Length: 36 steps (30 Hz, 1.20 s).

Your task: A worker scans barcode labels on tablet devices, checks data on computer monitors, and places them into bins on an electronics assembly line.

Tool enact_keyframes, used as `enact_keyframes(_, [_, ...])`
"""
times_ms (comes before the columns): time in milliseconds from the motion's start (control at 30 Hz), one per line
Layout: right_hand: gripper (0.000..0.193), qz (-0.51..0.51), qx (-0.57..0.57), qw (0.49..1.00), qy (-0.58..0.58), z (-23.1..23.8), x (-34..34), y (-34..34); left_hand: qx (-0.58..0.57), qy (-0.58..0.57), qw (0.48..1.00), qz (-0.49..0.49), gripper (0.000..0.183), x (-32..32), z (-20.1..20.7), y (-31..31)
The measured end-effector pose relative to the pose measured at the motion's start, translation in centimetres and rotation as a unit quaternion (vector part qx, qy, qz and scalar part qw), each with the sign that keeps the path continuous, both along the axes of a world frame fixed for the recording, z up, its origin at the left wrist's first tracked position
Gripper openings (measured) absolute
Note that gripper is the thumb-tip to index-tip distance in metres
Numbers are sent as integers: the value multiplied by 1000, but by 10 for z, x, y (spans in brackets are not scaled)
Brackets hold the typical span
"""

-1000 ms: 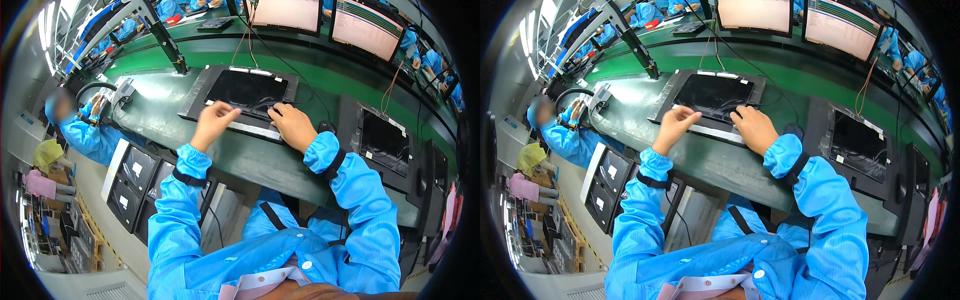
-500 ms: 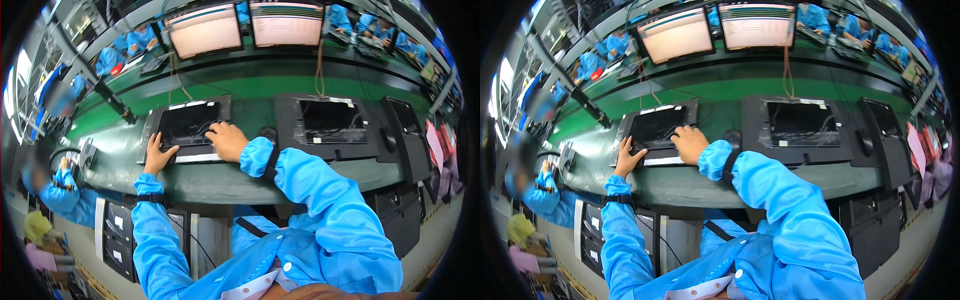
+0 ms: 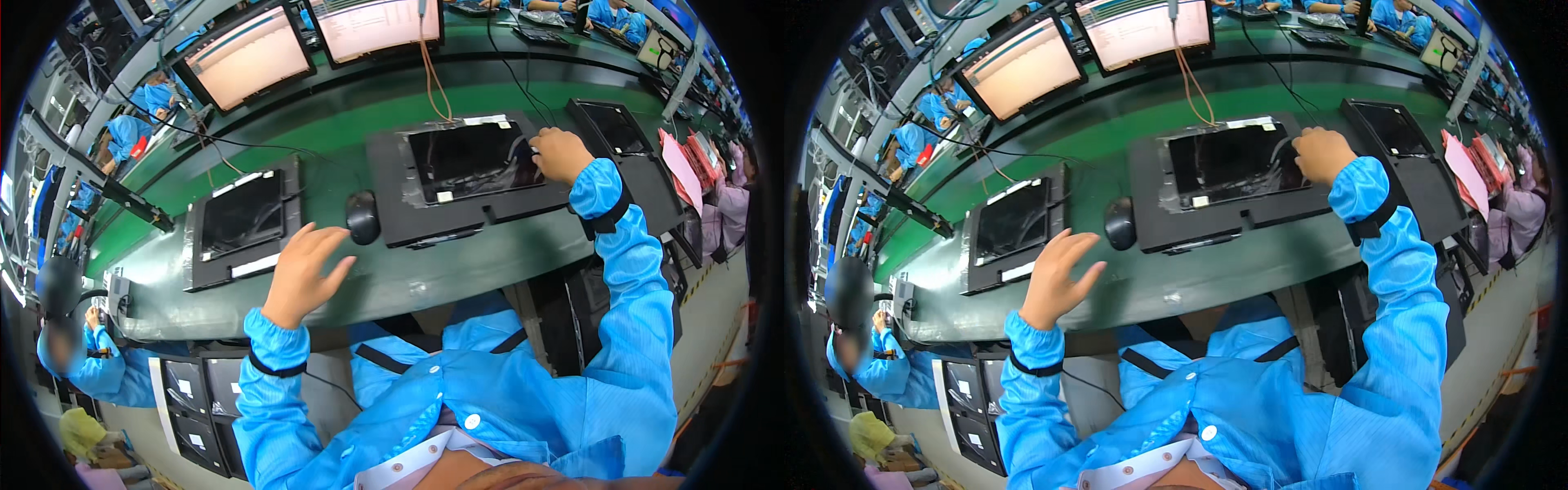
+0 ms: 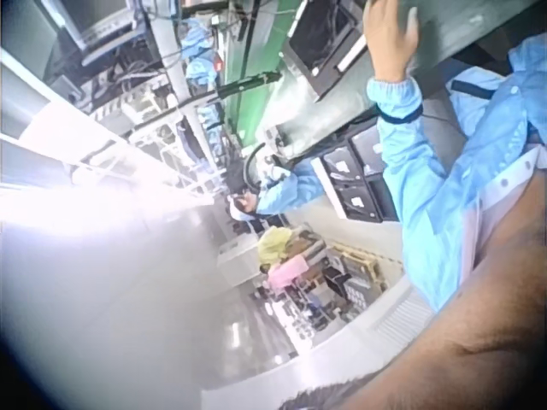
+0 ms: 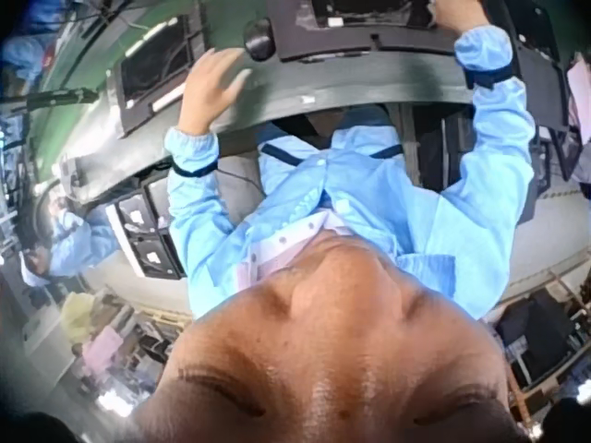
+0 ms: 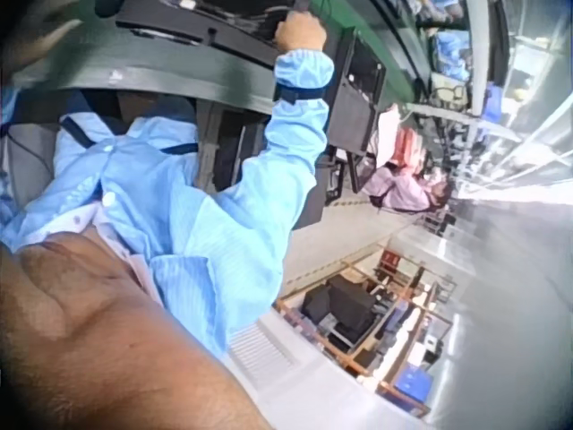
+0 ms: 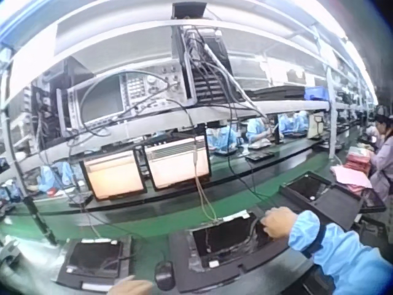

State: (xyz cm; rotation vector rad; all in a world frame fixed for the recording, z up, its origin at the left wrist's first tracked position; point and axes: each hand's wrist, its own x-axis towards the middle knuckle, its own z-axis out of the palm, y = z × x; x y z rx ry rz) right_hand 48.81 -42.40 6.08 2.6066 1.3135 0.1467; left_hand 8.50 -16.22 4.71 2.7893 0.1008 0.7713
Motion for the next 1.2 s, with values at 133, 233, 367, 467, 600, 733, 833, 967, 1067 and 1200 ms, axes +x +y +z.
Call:
enact_keyframes(133, [37,139,187,967,102,-45,43,-34,63,3,993,-102,28,72,-4,-28])
enact_keyframes(233, [35,174,227,950,123,-54,47,-34,1,-35,989,-146,31,121,-4,-65])
enact_keyframes(367, [30,151,257,947,120,-50,49,-34,49,54,997,-23,62,176,-39,-96])
enact_keyframes(467, [21,132,219,953,163,-40,56,-36,56,100,993,10,78,215,-55,-110])
enact_keyframes(600, [16,196,168,945,200,-6,55,-38,41,84,995,27,91,233,-51,-118])
enact_keyframes(733, [21,167,184,936,248,49,32,-45,37,16,999,-11,87,228,-41,-122])
enact_keyframes(833, [23,169,215,938,212,65,13,-50,67,-68,995,-38,74,230,-45,-115])
enact_keyframes(967, [28,176,366,914,2,82,-11,-63,-42,-207,977,-39,60,182,-8,-110])
enact_keyframes(1067, [16,281,407,869,-4,43,-73,-41,-291,-277,913,69,20,96,15,-115])
enact_keyframes(1200, [19,339,331,875,98,-45,-157,-7,-689,-354,632,27,31,-7,3,-93])
